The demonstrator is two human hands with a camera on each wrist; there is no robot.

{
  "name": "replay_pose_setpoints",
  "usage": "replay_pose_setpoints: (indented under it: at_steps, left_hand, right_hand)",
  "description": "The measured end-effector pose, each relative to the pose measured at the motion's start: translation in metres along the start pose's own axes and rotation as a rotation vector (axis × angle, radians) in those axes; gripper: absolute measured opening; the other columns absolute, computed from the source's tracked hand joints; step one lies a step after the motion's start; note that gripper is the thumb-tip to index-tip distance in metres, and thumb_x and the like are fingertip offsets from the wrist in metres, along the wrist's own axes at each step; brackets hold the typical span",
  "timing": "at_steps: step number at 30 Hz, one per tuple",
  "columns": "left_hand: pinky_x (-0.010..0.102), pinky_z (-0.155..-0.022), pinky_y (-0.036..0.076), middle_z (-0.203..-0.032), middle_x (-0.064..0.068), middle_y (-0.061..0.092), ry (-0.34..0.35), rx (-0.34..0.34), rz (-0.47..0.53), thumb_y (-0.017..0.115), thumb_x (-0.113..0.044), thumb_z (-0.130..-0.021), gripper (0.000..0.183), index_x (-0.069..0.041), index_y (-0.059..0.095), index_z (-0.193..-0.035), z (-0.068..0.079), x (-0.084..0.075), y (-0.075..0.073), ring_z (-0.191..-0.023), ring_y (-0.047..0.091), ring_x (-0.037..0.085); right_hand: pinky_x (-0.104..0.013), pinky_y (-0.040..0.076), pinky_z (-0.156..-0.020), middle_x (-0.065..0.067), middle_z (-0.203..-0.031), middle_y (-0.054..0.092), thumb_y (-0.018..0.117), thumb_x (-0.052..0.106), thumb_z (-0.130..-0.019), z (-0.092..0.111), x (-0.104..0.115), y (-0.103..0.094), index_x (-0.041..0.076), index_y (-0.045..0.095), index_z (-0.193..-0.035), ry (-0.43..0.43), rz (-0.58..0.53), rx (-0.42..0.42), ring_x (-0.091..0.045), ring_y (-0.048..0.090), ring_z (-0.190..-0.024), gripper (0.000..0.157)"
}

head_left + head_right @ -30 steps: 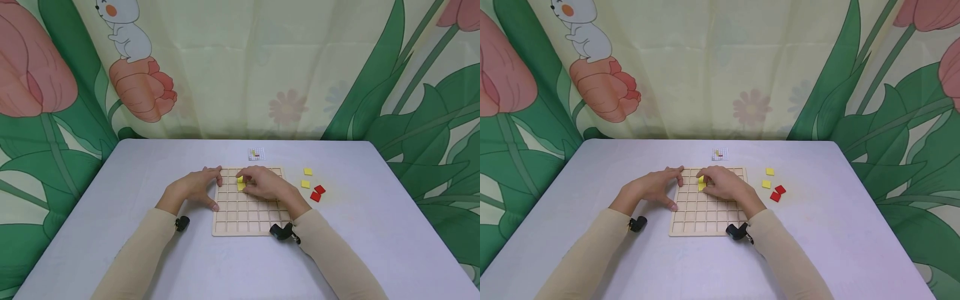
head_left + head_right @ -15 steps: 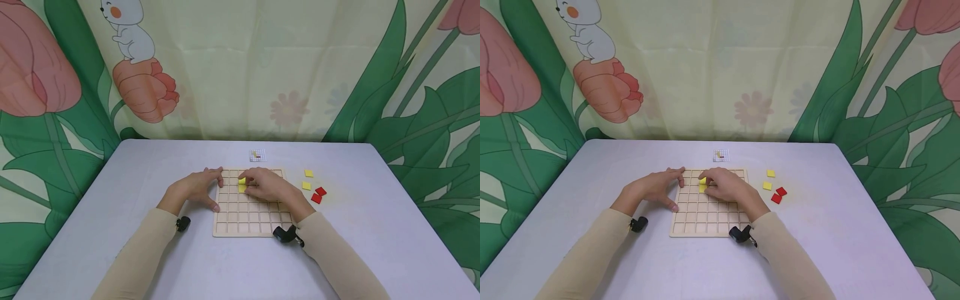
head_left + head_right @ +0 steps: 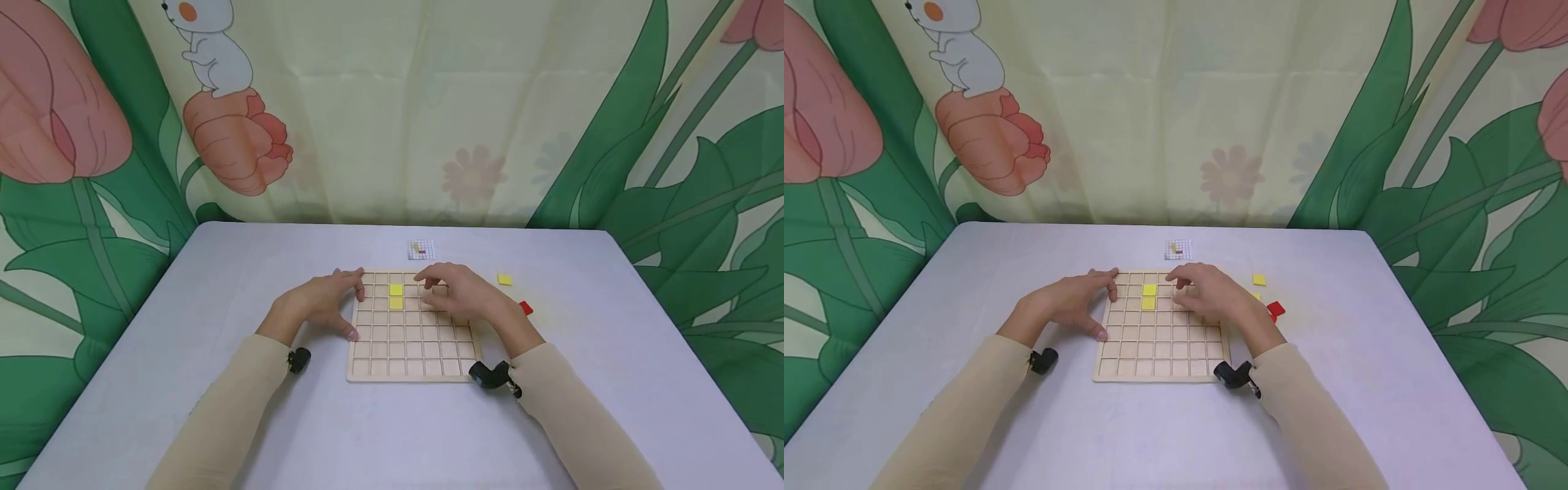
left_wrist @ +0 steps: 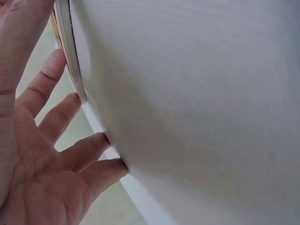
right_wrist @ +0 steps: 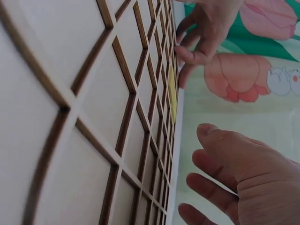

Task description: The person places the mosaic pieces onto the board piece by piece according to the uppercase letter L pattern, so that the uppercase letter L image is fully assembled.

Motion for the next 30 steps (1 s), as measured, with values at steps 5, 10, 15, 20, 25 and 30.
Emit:
replay_pose_setpoints:
  at_steps: [5,10,15,20,25,30]
  left_hand:
    - [0.060,-0.120,0.028,-0.172,0.000,0.018,-0.005,-0.002,0.004,0.097,-0.048,-0.062,0.068,-0.028,0.055,-0.112,-0.002,0.000,0.000,-0.157,0.017,0.039]
    - [0.060,-0.121,0.027,-0.172,-0.001,0.018,-0.007,-0.003,-0.004,0.097,-0.049,-0.061,0.070,-0.028,0.055,-0.112,-0.002,0.001,0.001,-0.157,0.018,0.040]
    - [0.061,-0.120,0.027,-0.172,0.000,0.019,0.001,-0.009,-0.018,0.096,-0.050,-0.061,0.070,-0.028,0.054,-0.113,-0.002,0.001,0.002,-0.156,0.019,0.040]
    - [0.061,-0.121,0.027,-0.172,-0.001,0.018,0.000,-0.004,-0.017,0.096,-0.050,-0.062,0.070,-0.028,0.054,-0.112,-0.002,0.001,0.002,-0.157,0.018,0.040]
    - [0.061,-0.120,0.027,-0.172,-0.002,0.018,-0.007,-0.003,-0.014,0.096,-0.049,-0.062,0.069,-0.028,0.054,-0.113,-0.002,0.000,0.001,-0.157,0.017,0.039]
    - [0.062,-0.120,0.028,-0.172,-0.003,0.017,-0.021,0.004,0.000,0.096,-0.050,-0.062,0.070,-0.028,0.054,-0.113,0.000,0.000,0.002,-0.157,0.016,0.039]
  right_hand:
    - [-0.047,0.050,-0.097,-0.005,-0.117,0.068,0.073,0.021,-0.096,0.006,-0.005,-0.012,0.009,0.063,-0.135,-0.019,0.002,-0.035,-0.026,0.062,-0.110,0.042]
    - [-0.048,0.049,-0.099,-0.005,-0.117,0.068,0.073,0.021,-0.096,0.014,-0.015,-0.019,0.010,0.063,-0.135,0.010,-0.008,-0.045,-0.027,0.061,-0.112,0.042]
    - [-0.050,0.048,-0.100,-0.006,-0.118,0.068,0.073,0.021,-0.096,0.024,-0.027,-0.027,0.010,0.063,-0.135,0.055,-0.013,-0.064,-0.028,0.061,-0.114,0.042]
    - [-0.051,0.049,-0.102,-0.006,-0.117,0.068,0.074,0.022,-0.096,0.032,-0.036,-0.033,0.011,0.063,-0.135,0.069,0.007,-0.071,-0.029,0.061,-0.114,0.042]
    - [-0.051,0.049,-0.101,-0.007,-0.116,0.068,0.073,0.020,-0.096,0.039,-0.044,-0.037,0.008,0.063,-0.134,0.054,0.015,-0.086,-0.029,0.062,-0.112,0.041]
    - [-0.052,0.050,-0.099,-0.007,-0.115,0.069,0.073,0.016,-0.096,0.045,-0.051,-0.038,0.007,0.064,-0.133,0.034,0.030,-0.103,-0.028,0.063,-0.110,0.039]
Point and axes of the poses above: each hand's wrist, its own z-axis away from the middle knuckle, its own y-axis out of the palm, x = y × z, the point moved 8 cm from there along -z, towards the middle knuckle
